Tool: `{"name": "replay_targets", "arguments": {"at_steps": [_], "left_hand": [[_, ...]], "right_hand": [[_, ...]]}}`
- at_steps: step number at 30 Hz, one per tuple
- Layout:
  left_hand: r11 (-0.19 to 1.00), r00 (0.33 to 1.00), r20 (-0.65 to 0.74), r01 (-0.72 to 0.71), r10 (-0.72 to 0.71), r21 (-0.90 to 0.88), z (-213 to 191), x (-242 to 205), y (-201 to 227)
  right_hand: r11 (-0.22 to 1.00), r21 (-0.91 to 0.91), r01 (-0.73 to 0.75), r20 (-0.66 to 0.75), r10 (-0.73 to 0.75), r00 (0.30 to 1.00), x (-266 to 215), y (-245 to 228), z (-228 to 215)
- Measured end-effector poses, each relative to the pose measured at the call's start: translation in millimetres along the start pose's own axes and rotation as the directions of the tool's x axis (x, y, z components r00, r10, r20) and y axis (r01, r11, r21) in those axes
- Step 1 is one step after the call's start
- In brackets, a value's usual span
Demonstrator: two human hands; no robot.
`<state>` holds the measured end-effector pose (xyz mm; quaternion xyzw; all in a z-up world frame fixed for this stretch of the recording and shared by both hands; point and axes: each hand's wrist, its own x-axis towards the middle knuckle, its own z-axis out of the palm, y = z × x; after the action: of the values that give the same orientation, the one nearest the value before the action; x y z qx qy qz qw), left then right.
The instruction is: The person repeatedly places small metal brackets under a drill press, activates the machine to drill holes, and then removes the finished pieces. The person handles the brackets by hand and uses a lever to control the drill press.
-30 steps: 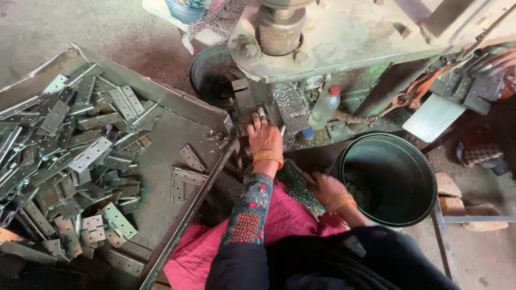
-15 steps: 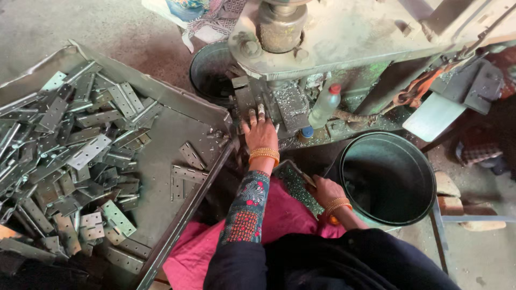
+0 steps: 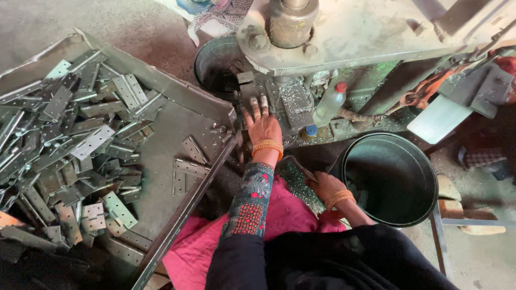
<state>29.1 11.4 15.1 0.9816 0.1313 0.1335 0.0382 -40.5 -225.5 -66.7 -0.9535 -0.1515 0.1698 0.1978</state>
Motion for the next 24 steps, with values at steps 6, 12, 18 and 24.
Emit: {"name": "replay_targets", "arguments": {"at_steps": [6, 12, 18, 24], "left_hand": [[0.987, 0.946, 0.315, 0.025, -0.075, 0.159, -23.6, 32.4, 17.6], [0.993, 0.997, -0.052, 0.047, -0.053, -0.109, -30.8, -4.0, 0.0], [0.949, 0.947, 0.059, 0.315, -0.317, 0.029, -38.2, -66.6, -119.6], [0.813, 0.832, 0.023, 0.535, -0.554, 0.231, 15.8, -31.7, -197.4]], "right_hand": [[0.995, -0.08, -0.064, -0.008, 0.063, 0.998, 15.4, 7.0, 3.4], [0.999, -0.009, -0.036, -0.006, 0.036, 0.999, -13.1, 14.3, 24.4], [0.985, -0.159, -0.061, 0.03, 0.066, 0.997, 2.3, -13.0, -22.2], [0.98, -0.197, -0.004, 0.009, 0.006, 1.0, -9.4, -59.7, -70.9]]}}
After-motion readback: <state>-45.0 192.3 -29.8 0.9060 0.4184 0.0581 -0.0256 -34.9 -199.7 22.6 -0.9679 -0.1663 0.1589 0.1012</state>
